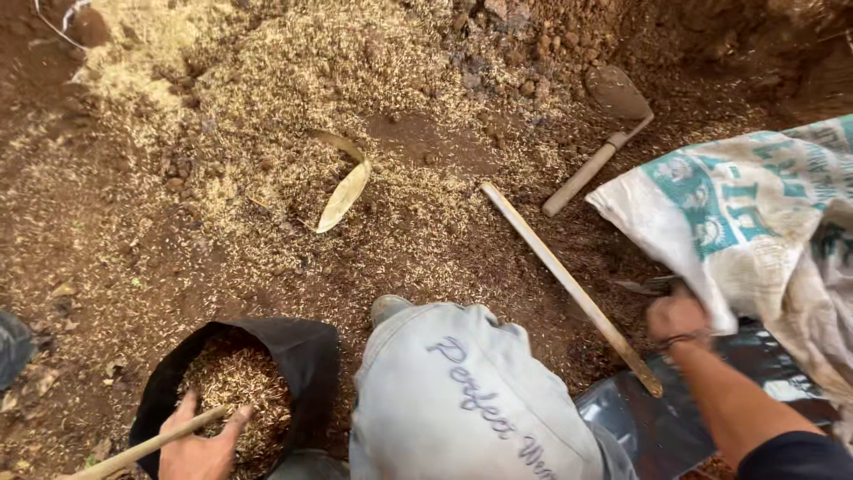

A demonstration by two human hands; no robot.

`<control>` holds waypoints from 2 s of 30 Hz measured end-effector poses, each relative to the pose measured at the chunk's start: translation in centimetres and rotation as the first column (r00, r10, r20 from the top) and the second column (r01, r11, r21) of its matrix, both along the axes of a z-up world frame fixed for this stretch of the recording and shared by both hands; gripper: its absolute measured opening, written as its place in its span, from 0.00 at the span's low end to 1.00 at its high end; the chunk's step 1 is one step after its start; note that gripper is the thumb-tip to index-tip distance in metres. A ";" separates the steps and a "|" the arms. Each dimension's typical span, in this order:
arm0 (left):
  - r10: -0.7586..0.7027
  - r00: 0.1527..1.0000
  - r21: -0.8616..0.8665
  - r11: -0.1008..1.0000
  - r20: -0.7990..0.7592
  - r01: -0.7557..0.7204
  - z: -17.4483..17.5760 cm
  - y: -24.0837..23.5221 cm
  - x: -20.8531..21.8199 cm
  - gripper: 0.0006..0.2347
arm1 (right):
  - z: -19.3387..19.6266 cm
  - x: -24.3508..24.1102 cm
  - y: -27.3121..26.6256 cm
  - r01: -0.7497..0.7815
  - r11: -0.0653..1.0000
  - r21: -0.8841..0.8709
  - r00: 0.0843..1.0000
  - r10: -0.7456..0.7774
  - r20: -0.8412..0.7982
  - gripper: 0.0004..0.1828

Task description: The person fills a black polybag with soil using a shovel and a wooden stick. They scoop soil from a large pile, pour it into the bag, and use the stick to compact and level the soil inside.

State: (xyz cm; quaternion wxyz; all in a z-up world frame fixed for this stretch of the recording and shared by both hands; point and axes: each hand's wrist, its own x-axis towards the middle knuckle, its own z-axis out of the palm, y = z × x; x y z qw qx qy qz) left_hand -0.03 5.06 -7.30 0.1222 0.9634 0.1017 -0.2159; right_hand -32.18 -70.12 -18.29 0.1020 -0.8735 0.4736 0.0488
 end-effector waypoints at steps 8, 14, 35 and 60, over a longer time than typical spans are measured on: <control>0.079 0.986 -0.136 0.989 0.148 -0.059 -5.3 4.0 -2.0 0.45 | 2.2 4.9 -14.1 0.337 0.926 -0.172 0.942 -0.333 0.051 0.24; 0.094 0.986 -0.098 0.992 0.139 -0.081 -4.3 5.6 -2.5 0.43 | 0.2 7.8 -17.3 0.572 0.804 -0.165 0.817 -0.576 0.024 0.28; 0.034 0.969 0.033 0.999 0.244 -0.043 -3.7 5.1 -4.2 0.29 | -7.3 8.6 -7.9 0.091 0.963 0.253 0.994 -0.072 -0.083 0.43; 0.183 0.862 -0.207 0.974 0.473 -0.093 1.2 -3.8 -6.0 0.33 | -8.5 10.3 6.8 -0.218 0.968 -0.121 0.963 0.194 -0.186 0.51</control>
